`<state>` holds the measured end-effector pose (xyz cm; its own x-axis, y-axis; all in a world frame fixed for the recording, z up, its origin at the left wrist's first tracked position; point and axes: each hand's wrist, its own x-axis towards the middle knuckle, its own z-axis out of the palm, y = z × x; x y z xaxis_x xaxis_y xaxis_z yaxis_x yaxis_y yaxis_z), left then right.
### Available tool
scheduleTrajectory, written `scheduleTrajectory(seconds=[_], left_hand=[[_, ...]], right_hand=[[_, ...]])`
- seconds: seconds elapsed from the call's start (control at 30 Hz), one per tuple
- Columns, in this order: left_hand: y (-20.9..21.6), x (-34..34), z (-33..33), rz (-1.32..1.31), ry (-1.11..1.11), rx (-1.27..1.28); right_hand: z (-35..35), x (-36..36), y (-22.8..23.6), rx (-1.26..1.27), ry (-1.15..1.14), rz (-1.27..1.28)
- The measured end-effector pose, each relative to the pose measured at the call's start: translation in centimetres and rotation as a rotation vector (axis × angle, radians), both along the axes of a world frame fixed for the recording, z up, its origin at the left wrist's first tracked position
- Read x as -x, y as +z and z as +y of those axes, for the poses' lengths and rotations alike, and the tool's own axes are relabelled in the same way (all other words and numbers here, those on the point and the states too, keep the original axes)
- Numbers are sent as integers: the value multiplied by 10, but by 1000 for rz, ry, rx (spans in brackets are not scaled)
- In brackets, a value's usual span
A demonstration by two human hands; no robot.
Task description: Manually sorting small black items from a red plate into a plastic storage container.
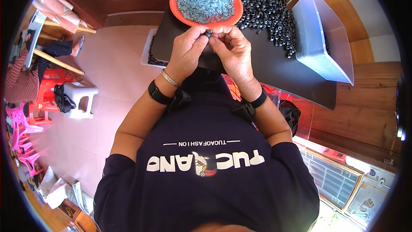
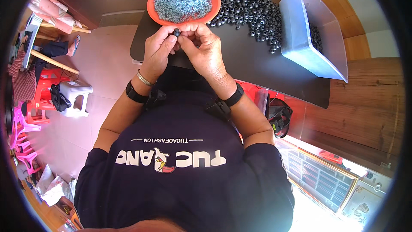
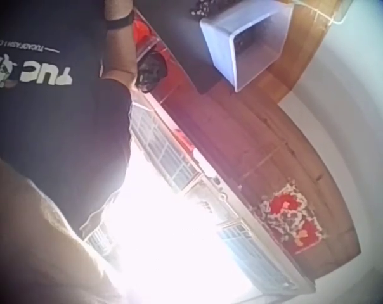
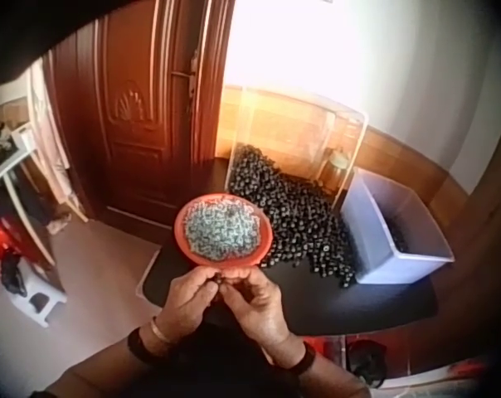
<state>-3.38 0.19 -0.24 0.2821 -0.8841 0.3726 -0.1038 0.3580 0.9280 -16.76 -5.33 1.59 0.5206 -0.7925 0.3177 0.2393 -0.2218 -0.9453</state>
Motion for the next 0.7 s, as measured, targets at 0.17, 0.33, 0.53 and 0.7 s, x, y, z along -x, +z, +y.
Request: scheduleTrajectory(seconds=[0.17,0.33,0.53,0.7], left_hand=[[-1,-2,-1,-39,5,18],[-5,-3,-3,-97,27,43],[-3,-5,0,-63,-46,-12],[5,-6,0,52,-118,-36]], right_hand=[[0,1,-1,21,-9,22],[0,3,1,77,5,123],[-2,4,-3,114,21,67],[-5,7,-4,206,15,70]])
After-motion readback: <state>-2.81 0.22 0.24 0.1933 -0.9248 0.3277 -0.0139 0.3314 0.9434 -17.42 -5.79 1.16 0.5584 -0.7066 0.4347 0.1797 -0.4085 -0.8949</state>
